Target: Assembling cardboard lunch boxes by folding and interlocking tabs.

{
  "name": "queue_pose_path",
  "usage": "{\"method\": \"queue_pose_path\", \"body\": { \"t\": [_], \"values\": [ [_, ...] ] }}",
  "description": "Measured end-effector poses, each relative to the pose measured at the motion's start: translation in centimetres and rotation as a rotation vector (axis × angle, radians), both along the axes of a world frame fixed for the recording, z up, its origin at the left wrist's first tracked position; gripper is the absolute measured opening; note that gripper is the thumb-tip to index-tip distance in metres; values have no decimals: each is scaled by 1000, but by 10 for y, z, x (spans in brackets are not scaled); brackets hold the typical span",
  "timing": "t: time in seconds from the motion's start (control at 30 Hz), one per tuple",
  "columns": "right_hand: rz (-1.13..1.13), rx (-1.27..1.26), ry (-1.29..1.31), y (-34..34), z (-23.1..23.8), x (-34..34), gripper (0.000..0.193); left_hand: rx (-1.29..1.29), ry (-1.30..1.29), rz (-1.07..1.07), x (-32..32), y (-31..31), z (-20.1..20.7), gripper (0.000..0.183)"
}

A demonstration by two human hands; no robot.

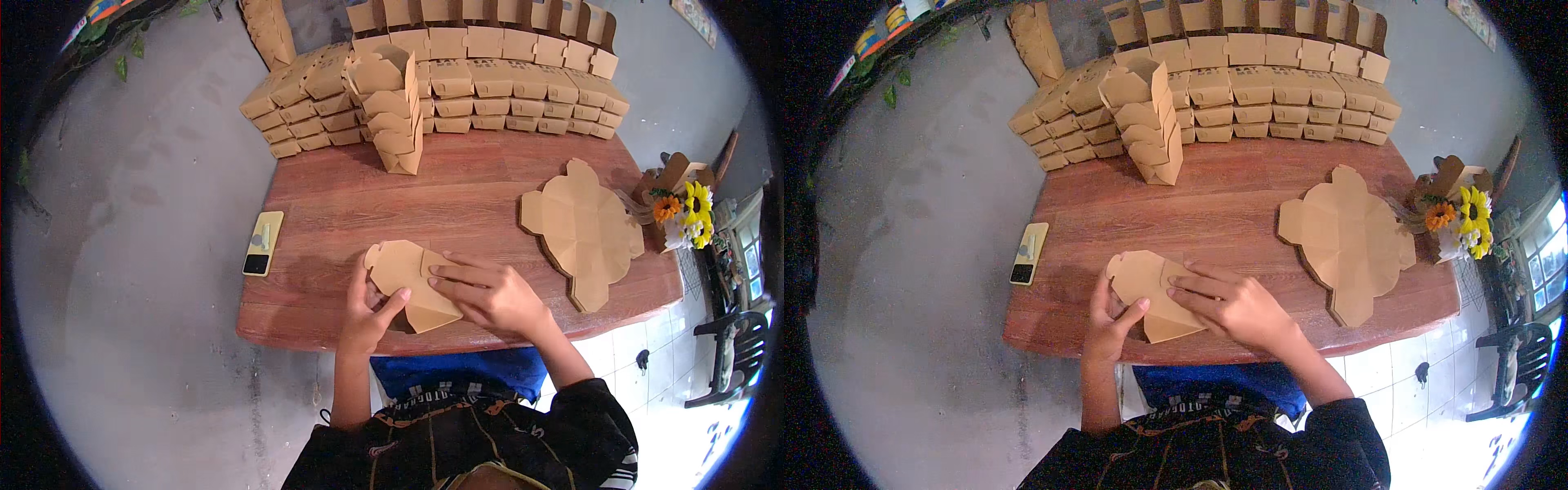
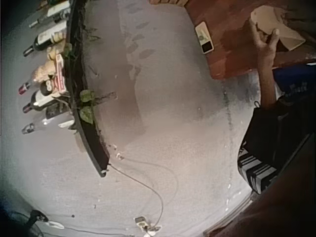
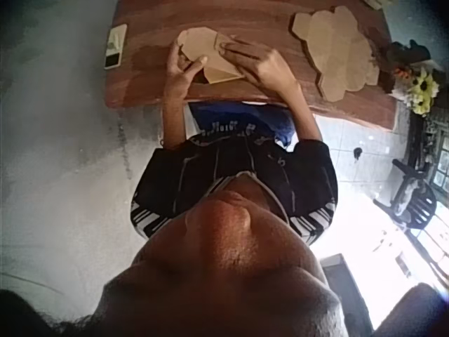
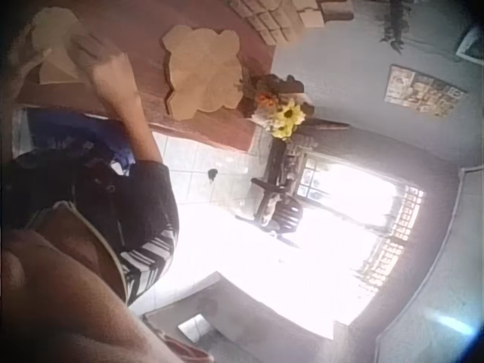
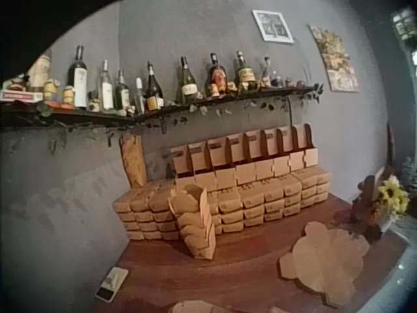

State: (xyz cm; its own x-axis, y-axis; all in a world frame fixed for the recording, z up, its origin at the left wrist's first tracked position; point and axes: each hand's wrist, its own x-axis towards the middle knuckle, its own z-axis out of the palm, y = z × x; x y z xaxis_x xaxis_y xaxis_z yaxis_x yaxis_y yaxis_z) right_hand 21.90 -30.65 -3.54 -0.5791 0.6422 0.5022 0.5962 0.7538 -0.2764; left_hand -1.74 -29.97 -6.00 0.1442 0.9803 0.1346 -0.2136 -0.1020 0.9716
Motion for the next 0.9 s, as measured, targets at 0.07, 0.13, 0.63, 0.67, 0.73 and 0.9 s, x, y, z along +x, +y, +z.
{"method": "queue_pose_path", "body": {
  "t": [0.07, 0.13, 0.63, 0.67, 0.73, 0.9],
  "values": [
    [55, -47, 86, -4, 0, -1, 37, -17, -11, 3, 0, 0, -3, 67],
    [100, -108, 169, -6, -3, -3, 34, -30, -23, 10, 1, 0, -5, 65],
    [-303, -163, 826, -12, -38, -40, 11, -59, -165, -23, 18, -8, -5, 46],
    [-295, -210, 868, -10, -39, -40, 10, -20, -113, -20, 18, -8, -4, 44],
    [-286, -253, 910, -8, -40, -41, 10, 23, -62, -19, 17, -9, -1, 41],
    [-354, -197, 943, -10, -43, -45, 11, 154, 92, 27, 16, -11, 3, 51]
  ]
}}
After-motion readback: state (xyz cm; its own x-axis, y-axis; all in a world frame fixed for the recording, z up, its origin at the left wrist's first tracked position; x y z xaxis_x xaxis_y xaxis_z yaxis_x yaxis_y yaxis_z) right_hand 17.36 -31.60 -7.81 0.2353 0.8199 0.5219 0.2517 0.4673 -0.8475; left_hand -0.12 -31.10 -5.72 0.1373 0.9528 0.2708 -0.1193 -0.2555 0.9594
